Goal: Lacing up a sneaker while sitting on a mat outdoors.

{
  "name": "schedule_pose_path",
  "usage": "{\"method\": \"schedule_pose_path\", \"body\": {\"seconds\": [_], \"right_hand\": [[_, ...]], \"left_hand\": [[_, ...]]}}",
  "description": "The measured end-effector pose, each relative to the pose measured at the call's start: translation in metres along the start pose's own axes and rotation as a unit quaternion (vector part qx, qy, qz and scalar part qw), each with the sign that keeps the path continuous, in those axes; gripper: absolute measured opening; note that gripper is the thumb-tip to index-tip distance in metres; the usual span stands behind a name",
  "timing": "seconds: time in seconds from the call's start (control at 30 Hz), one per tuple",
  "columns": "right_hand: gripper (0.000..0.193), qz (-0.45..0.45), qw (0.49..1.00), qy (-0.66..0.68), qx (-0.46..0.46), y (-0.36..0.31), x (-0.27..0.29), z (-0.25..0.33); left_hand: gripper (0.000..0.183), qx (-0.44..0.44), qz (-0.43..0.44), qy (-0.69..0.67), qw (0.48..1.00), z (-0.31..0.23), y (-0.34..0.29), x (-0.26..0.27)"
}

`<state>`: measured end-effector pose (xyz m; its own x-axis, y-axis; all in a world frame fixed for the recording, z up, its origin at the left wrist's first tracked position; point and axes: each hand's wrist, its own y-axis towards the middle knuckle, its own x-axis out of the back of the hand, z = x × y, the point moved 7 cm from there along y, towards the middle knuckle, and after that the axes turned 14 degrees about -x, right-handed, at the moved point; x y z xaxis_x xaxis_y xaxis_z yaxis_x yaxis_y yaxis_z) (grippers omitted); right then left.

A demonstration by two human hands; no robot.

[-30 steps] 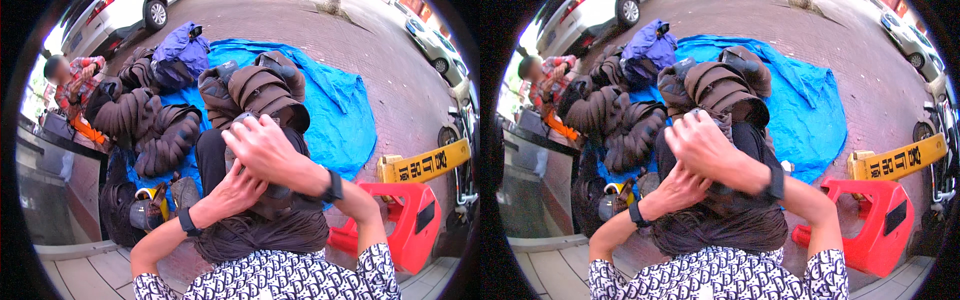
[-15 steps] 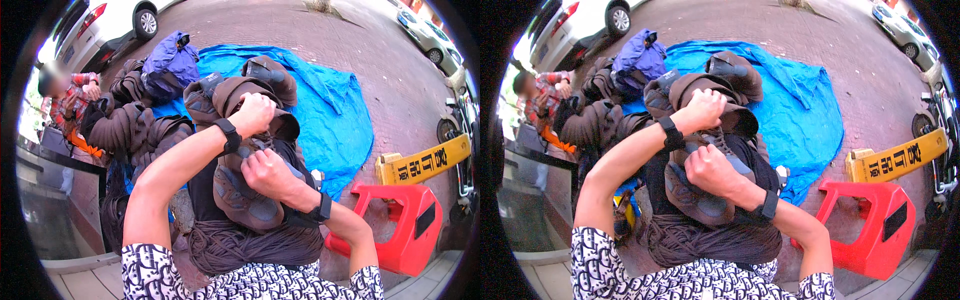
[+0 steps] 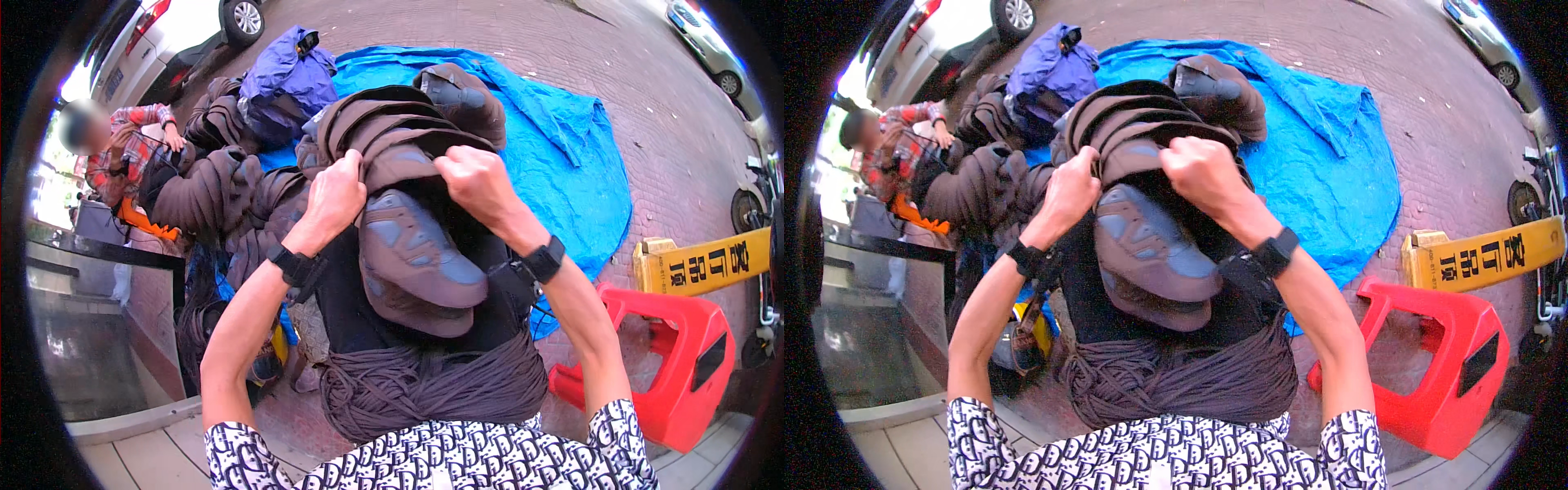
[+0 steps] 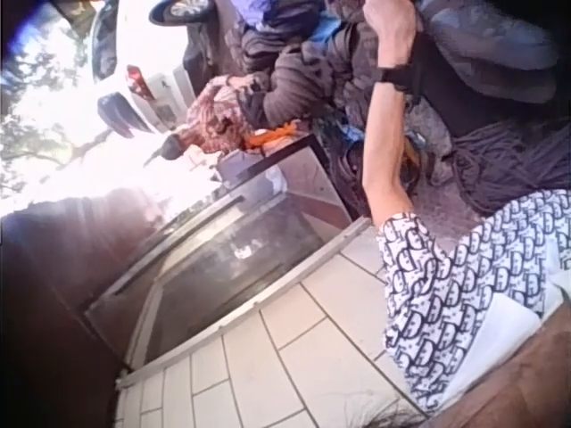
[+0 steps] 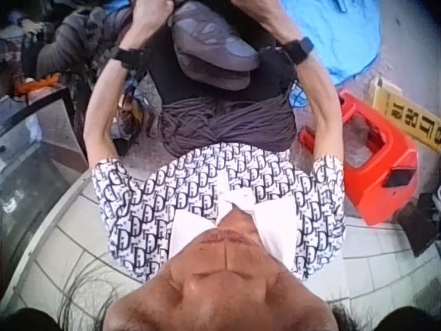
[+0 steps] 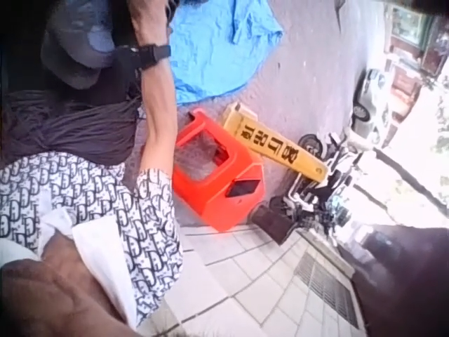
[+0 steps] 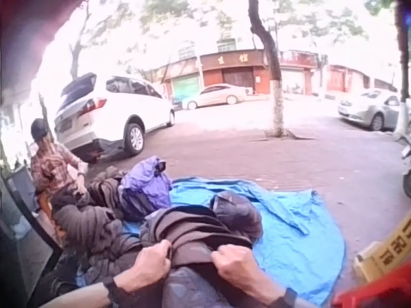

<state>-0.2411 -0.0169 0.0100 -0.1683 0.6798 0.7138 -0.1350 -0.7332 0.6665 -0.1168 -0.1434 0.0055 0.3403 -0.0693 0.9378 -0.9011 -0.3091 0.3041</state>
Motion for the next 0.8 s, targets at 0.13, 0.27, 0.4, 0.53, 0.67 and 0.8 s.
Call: {"method": "schedule_pose_path", "body": {"seconds": [0.13,0.27,0.4,0.53,0.67,0.8], "right_hand": [[0.008,-0.08,0.991,0.025,-0.102,0.018,-0.017,-0.027],[0.011,-0.05,0.989,0.099,-0.101,0.016,-0.026,-0.034],[0.009,-0.02,0.992,0.079,-0.091,0.012,-0.03,-0.027],[0.01,-0.012,0.996,0.057,-0.063,0.026,-0.022,-0.032],[0.009,-0.123,0.99,0.015,-0.073,0.042,-0.021,-0.066],[0.01,0.092,0.974,-0.165,-0.124,0.018,-0.086,-0.076]], "left_hand": [[0.021,-0.081,-0.019,0.001,0.997,-0.038,-0.011,0.015],[0.041,-0.221,-0.085,-0.031,0.971,-0.087,-0.006,0.028],[0.046,-0.164,-0.011,-0.035,0.986,-0.08,0.004,0.001],[0.018,-0.194,0.001,0.009,0.981,-0.083,-0.028,-0.01],[0.011,-0.205,0.095,-0.076,0.971,-0.086,-0.073,-0.021],[0.008,-0.206,0.033,-0.104,0.972,-0.078,-0.082,-0.013]]}}
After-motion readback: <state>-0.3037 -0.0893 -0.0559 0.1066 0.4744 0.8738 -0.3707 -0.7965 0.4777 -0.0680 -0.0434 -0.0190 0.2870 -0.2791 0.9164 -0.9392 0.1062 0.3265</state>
